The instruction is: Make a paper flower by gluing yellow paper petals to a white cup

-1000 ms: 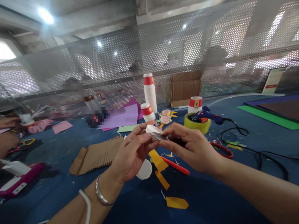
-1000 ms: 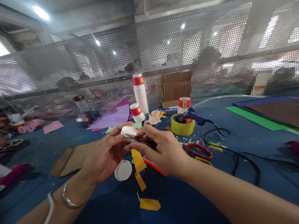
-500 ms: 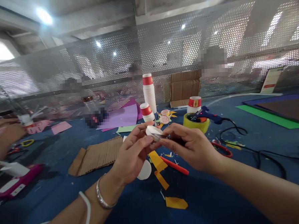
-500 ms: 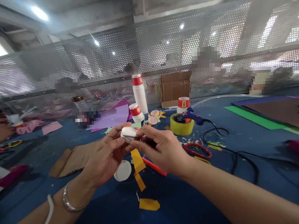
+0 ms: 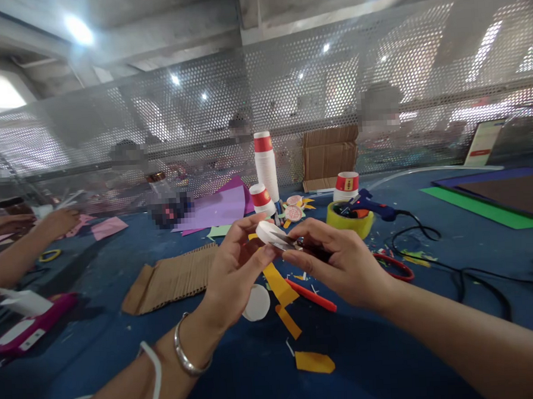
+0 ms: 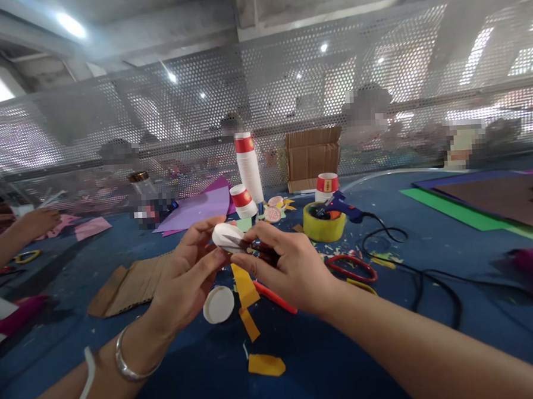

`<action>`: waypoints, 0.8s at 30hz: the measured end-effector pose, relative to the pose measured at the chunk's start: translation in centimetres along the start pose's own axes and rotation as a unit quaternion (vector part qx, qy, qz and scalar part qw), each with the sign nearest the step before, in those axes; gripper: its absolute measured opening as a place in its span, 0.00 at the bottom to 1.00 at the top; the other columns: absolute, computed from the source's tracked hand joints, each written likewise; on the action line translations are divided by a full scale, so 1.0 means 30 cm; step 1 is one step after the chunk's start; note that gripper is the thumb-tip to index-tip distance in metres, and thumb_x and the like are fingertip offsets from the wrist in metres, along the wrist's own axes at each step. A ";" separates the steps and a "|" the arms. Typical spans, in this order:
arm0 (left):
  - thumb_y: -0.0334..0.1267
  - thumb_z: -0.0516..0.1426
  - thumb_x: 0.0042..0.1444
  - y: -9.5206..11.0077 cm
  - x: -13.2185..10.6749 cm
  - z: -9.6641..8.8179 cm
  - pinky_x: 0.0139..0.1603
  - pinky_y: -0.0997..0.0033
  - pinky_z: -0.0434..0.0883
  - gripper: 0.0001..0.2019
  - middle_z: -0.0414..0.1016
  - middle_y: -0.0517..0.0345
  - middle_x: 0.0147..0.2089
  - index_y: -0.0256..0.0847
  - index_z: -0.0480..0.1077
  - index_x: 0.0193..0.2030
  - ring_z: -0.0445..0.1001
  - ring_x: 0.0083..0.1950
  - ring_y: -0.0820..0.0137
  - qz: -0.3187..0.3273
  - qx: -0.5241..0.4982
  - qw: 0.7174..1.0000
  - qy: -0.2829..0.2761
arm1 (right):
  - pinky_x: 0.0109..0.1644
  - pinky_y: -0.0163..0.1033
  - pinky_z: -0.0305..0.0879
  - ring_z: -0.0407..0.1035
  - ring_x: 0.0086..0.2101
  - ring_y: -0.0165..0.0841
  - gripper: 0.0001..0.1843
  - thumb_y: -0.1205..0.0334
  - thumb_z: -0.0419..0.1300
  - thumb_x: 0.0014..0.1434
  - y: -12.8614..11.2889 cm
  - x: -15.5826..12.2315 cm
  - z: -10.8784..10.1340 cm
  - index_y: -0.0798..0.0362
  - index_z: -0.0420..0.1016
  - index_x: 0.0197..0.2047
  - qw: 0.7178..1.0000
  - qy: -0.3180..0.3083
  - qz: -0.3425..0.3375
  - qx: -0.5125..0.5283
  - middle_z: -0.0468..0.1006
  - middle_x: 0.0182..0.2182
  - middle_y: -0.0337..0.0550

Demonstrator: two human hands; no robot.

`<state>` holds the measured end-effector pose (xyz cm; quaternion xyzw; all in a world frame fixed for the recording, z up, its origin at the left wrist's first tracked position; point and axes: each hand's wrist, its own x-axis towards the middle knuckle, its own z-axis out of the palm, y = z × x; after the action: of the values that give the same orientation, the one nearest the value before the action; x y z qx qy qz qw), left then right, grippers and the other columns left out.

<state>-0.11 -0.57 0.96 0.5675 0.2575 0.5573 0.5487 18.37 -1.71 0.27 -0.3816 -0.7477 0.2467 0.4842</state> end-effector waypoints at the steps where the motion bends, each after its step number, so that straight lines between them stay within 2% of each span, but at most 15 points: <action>1: 0.30 0.66 0.52 0.001 -0.002 0.001 0.47 0.70 0.73 0.19 0.76 0.56 0.48 0.46 0.73 0.51 0.75 0.48 0.66 0.020 0.020 1.000 0.001 | 0.25 0.36 0.53 0.55 0.22 0.26 0.14 0.51 0.61 0.63 0.001 -0.001 0.001 0.53 0.72 0.41 1.000 -0.003 -0.001 0.002 0.65 0.22 0.33; 6: 0.25 0.67 0.49 0.000 -0.008 0.000 0.49 0.66 0.73 0.25 0.75 0.54 0.50 0.46 0.69 0.52 0.75 0.51 0.62 0.076 0.088 0.993 -0.001 | 0.25 0.36 0.53 0.56 0.23 0.26 0.13 0.51 0.61 0.63 -0.001 -0.002 0.012 0.53 0.73 0.40 1.000 -0.011 -0.001 0.012 0.68 0.25 0.35; 10: 0.24 0.67 0.48 -0.018 -0.006 -0.008 0.51 0.67 0.72 0.26 0.72 0.54 0.51 0.46 0.68 0.53 0.73 0.53 0.63 0.110 0.139 0.984 0.004 | 0.25 0.36 0.53 0.57 0.23 0.26 0.13 0.51 0.61 0.63 -0.002 -0.003 0.018 0.53 0.73 0.40 1.000 -0.011 0.002 0.015 0.69 0.24 0.35; 14: 0.24 0.69 0.46 -0.037 -0.004 -0.015 0.50 0.69 0.74 0.28 0.72 0.56 0.50 0.47 0.67 0.53 0.73 0.51 0.66 0.131 0.124 0.983 -0.017 | 0.26 0.36 0.54 0.58 0.23 0.26 0.13 0.51 0.61 0.64 0.004 -0.010 0.021 0.53 0.73 0.40 1.000 -0.007 -0.003 0.011 0.70 0.26 0.36; 20: 0.26 0.68 0.49 -0.032 -0.002 -0.009 0.49 0.72 0.75 0.25 0.73 0.57 0.49 0.47 0.68 0.51 0.74 0.50 0.68 0.118 0.089 0.988 -0.036 | 0.25 0.36 0.54 0.57 0.22 0.26 0.12 0.51 0.61 0.64 0.007 -0.012 0.018 0.53 0.73 0.41 1.000 -0.007 -0.016 0.009 0.67 0.23 0.33; 24: 0.28 0.67 0.53 -0.025 -0.002 -0.007 0.48 0.73 0.75 0.20 0.73 0.58 0.48 0.47 0.68 0.50 0.74 0.48 0.71 0.112 0.071 0.991 -0.026 | 0.24 0.36 0.52 0.55 0.22 0.26 0.13 0.51 0.61 0.63 0.012 0.001 0.015 0.53 0.71 0.41 0.999 0.038 -0.015 0.016 0.64 0.22 0.32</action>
<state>-0.08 -0.34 0.21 0.6445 0.2164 0.5809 0.4476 18.07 -1.47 -0.15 -0.3716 -0.7303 0.2362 0.5222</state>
